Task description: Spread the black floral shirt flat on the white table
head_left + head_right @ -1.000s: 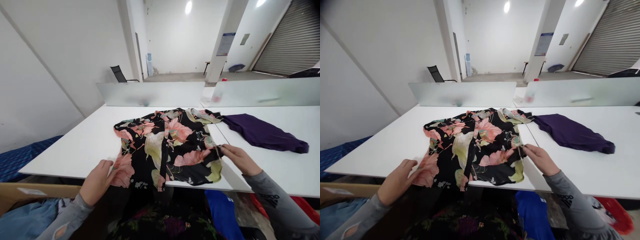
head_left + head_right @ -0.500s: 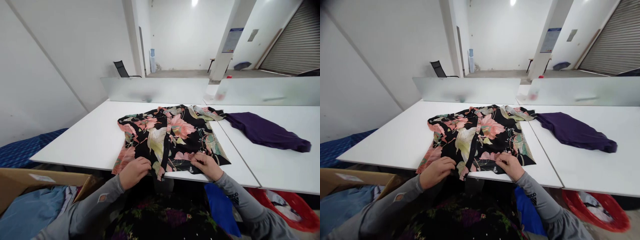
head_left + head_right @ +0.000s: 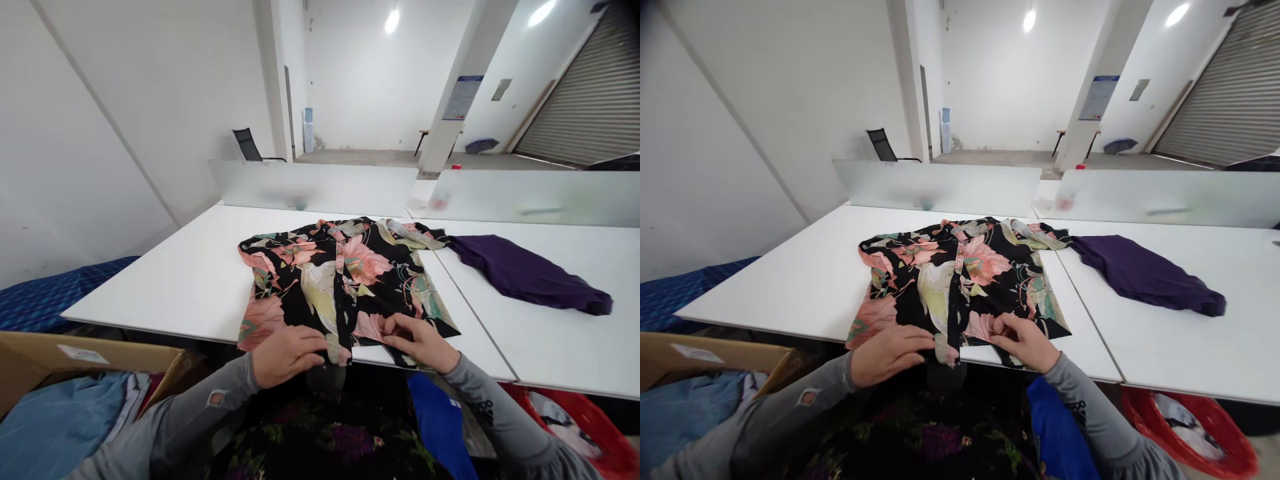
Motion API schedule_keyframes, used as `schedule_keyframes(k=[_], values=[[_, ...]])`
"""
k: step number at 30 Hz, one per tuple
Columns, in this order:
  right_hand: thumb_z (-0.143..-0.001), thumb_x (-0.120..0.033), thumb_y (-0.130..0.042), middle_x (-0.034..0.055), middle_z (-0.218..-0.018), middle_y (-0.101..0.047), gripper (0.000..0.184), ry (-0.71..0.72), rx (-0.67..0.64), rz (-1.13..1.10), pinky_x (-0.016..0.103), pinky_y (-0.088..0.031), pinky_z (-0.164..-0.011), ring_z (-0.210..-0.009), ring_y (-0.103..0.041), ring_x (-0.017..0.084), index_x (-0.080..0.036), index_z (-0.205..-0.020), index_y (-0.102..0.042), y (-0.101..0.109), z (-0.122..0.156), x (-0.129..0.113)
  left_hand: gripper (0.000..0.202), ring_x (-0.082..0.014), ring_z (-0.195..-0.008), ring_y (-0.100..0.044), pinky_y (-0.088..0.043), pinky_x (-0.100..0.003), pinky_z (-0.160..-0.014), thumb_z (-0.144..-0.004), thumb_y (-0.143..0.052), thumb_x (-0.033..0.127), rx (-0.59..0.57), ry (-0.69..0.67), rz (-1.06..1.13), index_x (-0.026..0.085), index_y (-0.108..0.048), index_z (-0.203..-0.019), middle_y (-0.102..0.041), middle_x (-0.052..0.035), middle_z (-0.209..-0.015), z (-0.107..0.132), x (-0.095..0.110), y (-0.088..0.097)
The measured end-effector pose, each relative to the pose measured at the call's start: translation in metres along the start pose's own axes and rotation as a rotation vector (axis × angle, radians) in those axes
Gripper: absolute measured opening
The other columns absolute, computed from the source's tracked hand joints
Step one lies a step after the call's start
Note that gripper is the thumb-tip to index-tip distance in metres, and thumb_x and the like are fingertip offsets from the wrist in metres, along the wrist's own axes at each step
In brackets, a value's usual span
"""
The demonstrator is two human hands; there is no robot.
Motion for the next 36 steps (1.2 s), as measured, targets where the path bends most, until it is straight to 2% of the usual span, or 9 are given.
schedule_keyframes(k=[6, 11, 13, 17, 19, 23, 27, 32, 36], values=[[-0.092, -0.031, -0.045, 0.0053, -0.087, -0.063, 0.026, 0.073, 0.118, 0.485, 0.032, -0.045, -0.076, -0.077, -0.060, 0.018, -0.021, -0.104, -0.066, -0.023, -0.019, -0.003, 0.051, -0.0332, -0.138, -0.032, -0.034, -0.057, -0.107, -0.093, -0.046, 0.048, 0.162, 0.143, -0.436, 0.024, -0.048, -0.139, -0.042, -0.0116, -0.147, -0.005, -0.038, -0.019], [-0.098, -0.040, -0.034, 0.0088, -0.092, -0.065, 0.040, 0.161, 0.311, 0.267, 0.033, -0.047, -0.083, -0.087, -0.061, 0.020, -0.023, -0.086, -0.068, -0.003, -0.013, -0.026, 0.056, -0.0378, -0.139, -0.028, -0.029, -0.062, -0.107, -0.093, -0.043, 0.053, 0.153, 0.210, -0.536, 0.030, -0.040, -0.144, -0.036, -0.0079, -0.152, -0.003, -0.049, -0.039], [-0.098, -0.041, -0.036, 0.0100, -0.099, -0.066, 0.041, 0.263, 0.192, 0.114, 0.034, -0.046, -0.089, -0.095, -0.060, 0.022, -0.022, -0.084, -0.069, 0.007, 0.000, -0.042, 0.056, -0.0386, -0.139, -0.027, -0.028, -0.063, -0.107, -0.093, -0.043, 0.053, 0.156, 0.222, -0.537, 0.030, -0.040, -0.144, -0.035, -0.0077, -0.153, 0.001, -0.042, -0.042], [-0.092, -0.046, -0.051, 0.0060, -0.085, -0.069, 0.033, 0.273, -0.400, -0.112, 0.029, -0.051, -0.077, -0.079, -0.064, 0.018, -0.021, -0.095, -0.072, 0.016, 0.021, -0.056, 0.069, -0.0399, -0.135, -0.034, -0.030, -0.062, -0.105, -0.084, -0.052, 0.065, 0.089, 0.162, -0.464, 0.031, -0.040, -0.143, -0.040, -0.0092, -0.150, 0.011, -0.024, -0.034], [-0.090, -0.045, -0.054, 0.0047, -0.087, -0.070, 0.031, 0.156, -0.315, -0.108, 0.027, -0.052, -0.073, -0.078, -0.065, 0.018, -0.021, -0.100, -0.071, 0.022, 0.015, -0.047, 0.062, -0.0320, -0.124, -0.048, -0.037, -0.052, -0.103, -0.087, -0.048, 0.062, 0.088, 0.157, -0.386, 0.029, -0.044, -0.139, -0.053, -0.0089, -0.138, 0.009, -0.022, -0.020], [-0.092, -0.040, -0.049, 0.0055, -0.098, -0.069, 0.028, 0.079, 0.111, 0.120, 0.030, -0.051, -0.077, -0.086, -0.065, 0.020, -0.022, -0.099, -0.069, 0.045, -0.043, -0.016, 0.036, -0.0229, -0.108, -0.058, -0.043, -0.039, -0.094, -0.099, -0.035, 0.036, 0.264, 0.278, -0.440, 0.019, -0.055, -0.124, -0.063, -0.0104, -0.119, -0.024, -0.057, 0.028], [-0.091, -0.034, -0.044, 0.0085, -0.091, -0.066, 0.029, 0.105, 0.303, 0.391, 0.030, -0.048, -0.073, -0.078, -0.062, 0.018, -0.017, -0.092, -0.066, 0.062, -0.142, 0.007, 0.041, -0.0327, -0.126, -0.044, -0.038, -0.047, -0.099, -0.095, -0.046, 0.035, 0.402, 0.442, -0.677, 0.015, -0.051, -0.129, -0.053, -0.0157, -0.135, -0.065, -0.136, 0.071], [-0.085, -0.042, -0.057, 0.0142, -0.108, -0.064, 0.046, -0.021, 0.324, 0.641, 0.034, -0.047, -0.079, -0.093, -0.063, 0.025, -0.015, -0.122, -0.057, 0.043, -0.249, 0.029, 0.032, -0.0313, -0.114, -0.053, -0.043, -0.043, -0.091, -0.092, -0.050, 0.034, 0.353, 0.732, -0.682, 0.017, -0.060, -0.117, -0.062, -0.0140, -0.119, -0.071, -0.226, 0.087], [-0.085, -0.036, -0.057, 0.0163, -0.094, -0.069, 0.032, -0.239, 0.324, 0.525, 0.042, -0.047, -0.082, -0.091, -0.065, 0.031, -0.014, -0.106, -0.065, 0.035, -0.304, 0.044, 0.027, -0.0222, -0.097, -0.061, -0.044, -0.033, -0.085, -0.097, -0.039, 0.026, 0.448, 0.837, -0.626, 0.020, -0.064, -0.101, -0.066, -0.0084, -0.103, -0.058, -0.252, 0.086]])
Point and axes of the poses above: each hand's wrist, its own z-axis away from the middle knuckle, its own y-axis out of the back of the hand, x = y × z, the point moved 1 cm from there along -z, towards the middle knuckle
